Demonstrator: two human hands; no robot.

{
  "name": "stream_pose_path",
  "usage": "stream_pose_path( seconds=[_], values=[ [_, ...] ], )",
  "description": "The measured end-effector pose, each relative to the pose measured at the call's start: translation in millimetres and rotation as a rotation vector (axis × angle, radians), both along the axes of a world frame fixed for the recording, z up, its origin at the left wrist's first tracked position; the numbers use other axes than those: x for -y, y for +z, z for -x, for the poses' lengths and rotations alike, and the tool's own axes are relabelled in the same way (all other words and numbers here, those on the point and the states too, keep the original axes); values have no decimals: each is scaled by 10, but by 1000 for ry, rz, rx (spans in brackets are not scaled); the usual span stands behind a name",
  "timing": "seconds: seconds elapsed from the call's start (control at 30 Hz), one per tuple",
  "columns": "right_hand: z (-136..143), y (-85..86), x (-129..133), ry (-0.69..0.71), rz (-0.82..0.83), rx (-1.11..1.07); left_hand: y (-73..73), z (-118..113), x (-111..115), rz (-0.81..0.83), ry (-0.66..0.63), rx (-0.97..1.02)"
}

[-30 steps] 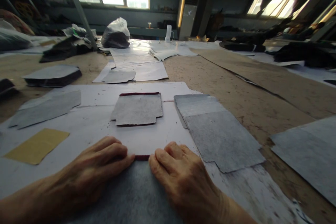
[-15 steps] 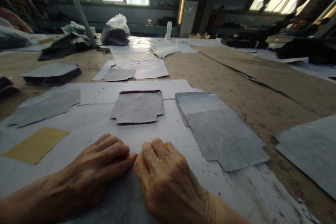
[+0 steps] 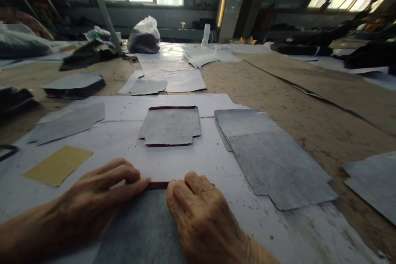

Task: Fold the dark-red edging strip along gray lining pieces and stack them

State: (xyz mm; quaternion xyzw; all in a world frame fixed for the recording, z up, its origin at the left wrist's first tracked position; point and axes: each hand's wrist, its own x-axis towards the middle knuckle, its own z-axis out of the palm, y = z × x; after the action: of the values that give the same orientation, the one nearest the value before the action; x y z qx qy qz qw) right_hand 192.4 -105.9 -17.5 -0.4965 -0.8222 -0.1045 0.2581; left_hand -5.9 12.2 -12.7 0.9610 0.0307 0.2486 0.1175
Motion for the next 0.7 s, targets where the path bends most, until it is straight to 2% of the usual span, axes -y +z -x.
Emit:
stream_pose_path(
  seconds=[0.27,0.4,0.53,0.7],
  values=[
    [42,38,17,-4,-1,128,-4,-30,35,-47,-31,-7],
    [166,94,-59,-15,-97,266,-29,-66,33,-22,-33,8],
    [236,68,-167,76,-52,102,-17,-41,0,10,-30,1],
    [188,-2,-199,158,45,-56,0,141,-79,70,4,-7]
  ],
)
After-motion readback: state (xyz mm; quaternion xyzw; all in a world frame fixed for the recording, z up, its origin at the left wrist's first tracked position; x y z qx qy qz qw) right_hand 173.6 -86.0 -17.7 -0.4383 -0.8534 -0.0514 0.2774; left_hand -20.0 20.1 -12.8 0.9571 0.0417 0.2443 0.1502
